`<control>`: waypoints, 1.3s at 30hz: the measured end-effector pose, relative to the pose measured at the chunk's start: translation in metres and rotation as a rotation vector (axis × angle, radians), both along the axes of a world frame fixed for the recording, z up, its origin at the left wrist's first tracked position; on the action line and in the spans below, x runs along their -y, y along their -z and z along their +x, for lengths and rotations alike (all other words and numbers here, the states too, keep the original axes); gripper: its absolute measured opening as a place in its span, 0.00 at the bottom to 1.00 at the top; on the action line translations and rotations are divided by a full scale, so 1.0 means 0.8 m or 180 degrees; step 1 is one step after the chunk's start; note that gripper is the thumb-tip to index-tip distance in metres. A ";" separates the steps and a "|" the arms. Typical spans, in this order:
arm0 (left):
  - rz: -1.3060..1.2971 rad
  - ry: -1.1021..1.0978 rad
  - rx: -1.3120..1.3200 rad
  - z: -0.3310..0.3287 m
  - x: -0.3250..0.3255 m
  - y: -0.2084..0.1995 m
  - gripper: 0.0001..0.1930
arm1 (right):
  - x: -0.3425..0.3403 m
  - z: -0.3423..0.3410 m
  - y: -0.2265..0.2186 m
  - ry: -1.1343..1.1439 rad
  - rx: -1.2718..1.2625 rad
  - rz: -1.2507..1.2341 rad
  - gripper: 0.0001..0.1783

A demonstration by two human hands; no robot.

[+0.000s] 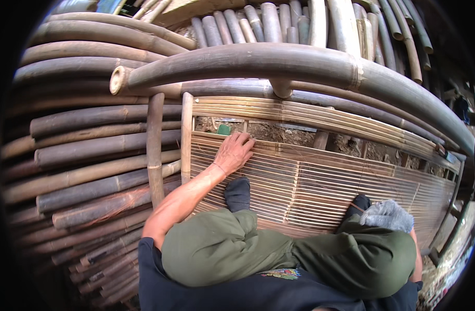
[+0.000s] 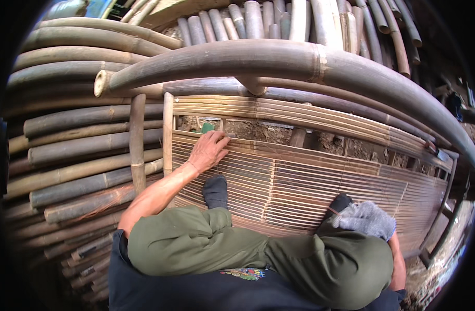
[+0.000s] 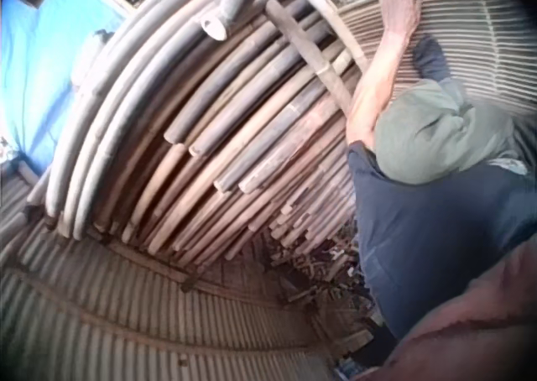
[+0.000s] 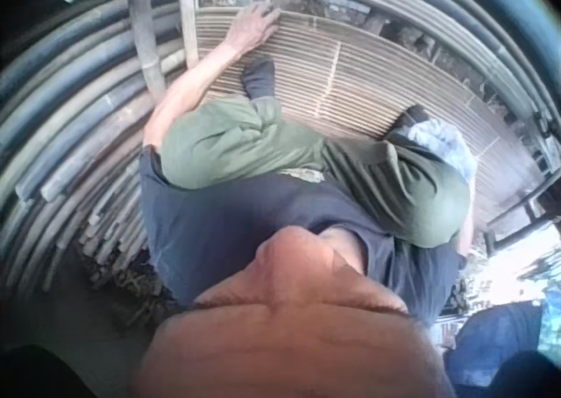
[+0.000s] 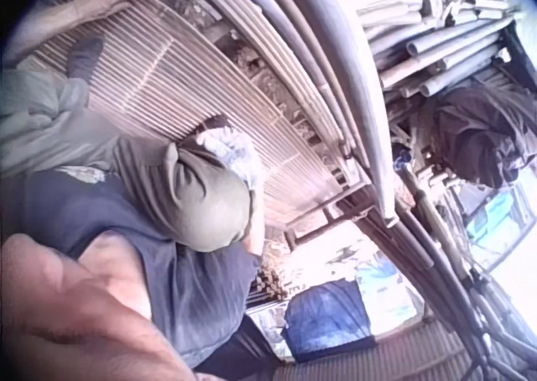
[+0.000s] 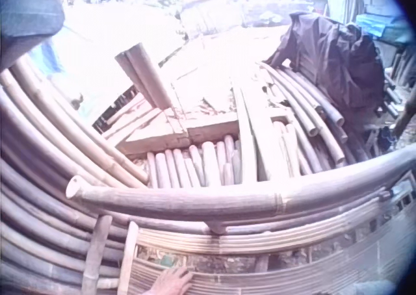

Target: The person weaves thin bamboo strips into a larger bamboo frame using both hands. They interlace the strips through the frame's vertical supports, occasionally tapping them into place with a small wooden tool.

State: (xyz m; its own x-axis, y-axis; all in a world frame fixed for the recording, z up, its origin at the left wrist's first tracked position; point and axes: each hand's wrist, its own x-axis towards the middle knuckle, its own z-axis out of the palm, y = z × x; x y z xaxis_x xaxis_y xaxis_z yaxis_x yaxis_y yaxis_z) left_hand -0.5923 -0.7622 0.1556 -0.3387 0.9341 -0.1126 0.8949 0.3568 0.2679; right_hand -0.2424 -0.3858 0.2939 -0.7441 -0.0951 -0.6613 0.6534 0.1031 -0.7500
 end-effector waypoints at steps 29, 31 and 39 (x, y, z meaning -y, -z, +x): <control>0.0208 0.1088 0.3753 -0.072 -0.054 -0.185 0.16 | 0.202 -0.221 -0.149 -0.0443 -0.0313 0.1548 0.15; 0.0442 0.0421 0.3388 -0.127 -0.036 -0.191 0.13 | 0.176 -0.231 -0.190 0.0207 -0.0170 0.2018 0.12; 0.0073 0.0314 0.3422 -0.159 0.036 -0.150 0.12 | 0.096 -0.198 -0.174 0.1197 -0.0126 0.2544 0.08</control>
State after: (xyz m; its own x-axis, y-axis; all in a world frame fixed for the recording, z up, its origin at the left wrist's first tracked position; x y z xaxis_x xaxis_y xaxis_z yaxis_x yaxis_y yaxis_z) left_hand -0.7197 -0.7907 0.2759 0.0041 0.9575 -0.2883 0.2115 0.2809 0.9361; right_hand -0.4006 -0.4622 0.4328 -0.6569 0.6402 -0.3983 0.7246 0.3898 -0.5684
